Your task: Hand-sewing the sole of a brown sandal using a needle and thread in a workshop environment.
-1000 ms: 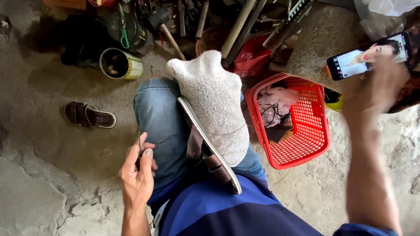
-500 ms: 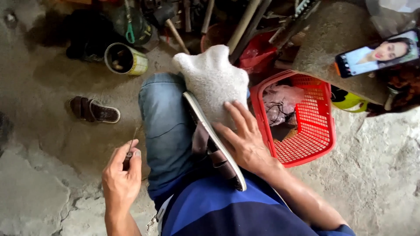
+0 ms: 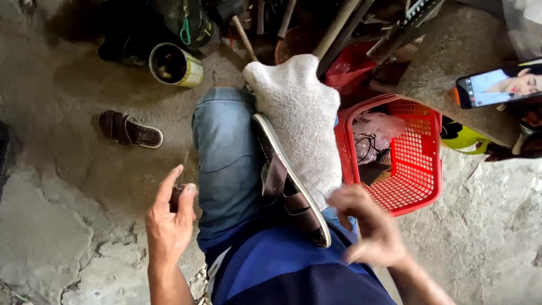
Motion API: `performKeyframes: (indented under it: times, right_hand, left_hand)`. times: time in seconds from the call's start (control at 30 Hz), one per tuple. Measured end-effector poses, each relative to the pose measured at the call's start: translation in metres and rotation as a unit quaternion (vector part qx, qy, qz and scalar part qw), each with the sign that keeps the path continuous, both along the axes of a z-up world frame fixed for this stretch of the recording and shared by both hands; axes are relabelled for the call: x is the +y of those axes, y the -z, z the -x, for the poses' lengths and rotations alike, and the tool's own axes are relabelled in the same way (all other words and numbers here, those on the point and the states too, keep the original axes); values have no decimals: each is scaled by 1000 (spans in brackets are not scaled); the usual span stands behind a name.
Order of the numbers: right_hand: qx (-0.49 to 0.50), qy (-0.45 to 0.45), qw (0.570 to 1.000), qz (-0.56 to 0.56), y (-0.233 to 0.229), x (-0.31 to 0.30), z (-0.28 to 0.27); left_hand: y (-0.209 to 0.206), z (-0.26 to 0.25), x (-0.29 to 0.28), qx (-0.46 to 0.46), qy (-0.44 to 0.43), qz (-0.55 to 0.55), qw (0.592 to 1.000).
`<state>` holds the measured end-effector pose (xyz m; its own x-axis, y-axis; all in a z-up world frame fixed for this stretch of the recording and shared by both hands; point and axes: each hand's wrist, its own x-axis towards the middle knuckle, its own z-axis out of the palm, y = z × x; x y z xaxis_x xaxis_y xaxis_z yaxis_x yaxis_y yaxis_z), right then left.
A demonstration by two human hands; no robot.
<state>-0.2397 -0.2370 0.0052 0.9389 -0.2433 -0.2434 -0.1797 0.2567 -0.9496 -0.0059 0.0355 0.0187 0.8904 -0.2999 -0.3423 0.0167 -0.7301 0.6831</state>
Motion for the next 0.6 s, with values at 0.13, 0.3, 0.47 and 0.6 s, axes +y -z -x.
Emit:
performKeyframes:
  times: [0.13,0.3,0.47,0.6]
  right_hand:
    - [104,-150,938,296,-5,21,-14]
    - [71,61,992,89,-8,12,-11]
    - [114,255,956,-84,45,-25,10]
    - [-167,145,941,-255,12,-38,-58]
  left_hand:
    - [0,5,-10,-8,12,13,1000]
    - [-8,9,-28,-90,135,104,981]
    - [-17,17,-44,-66,211,120,968]
    - [-36,16,-68,-83,266,105,955]
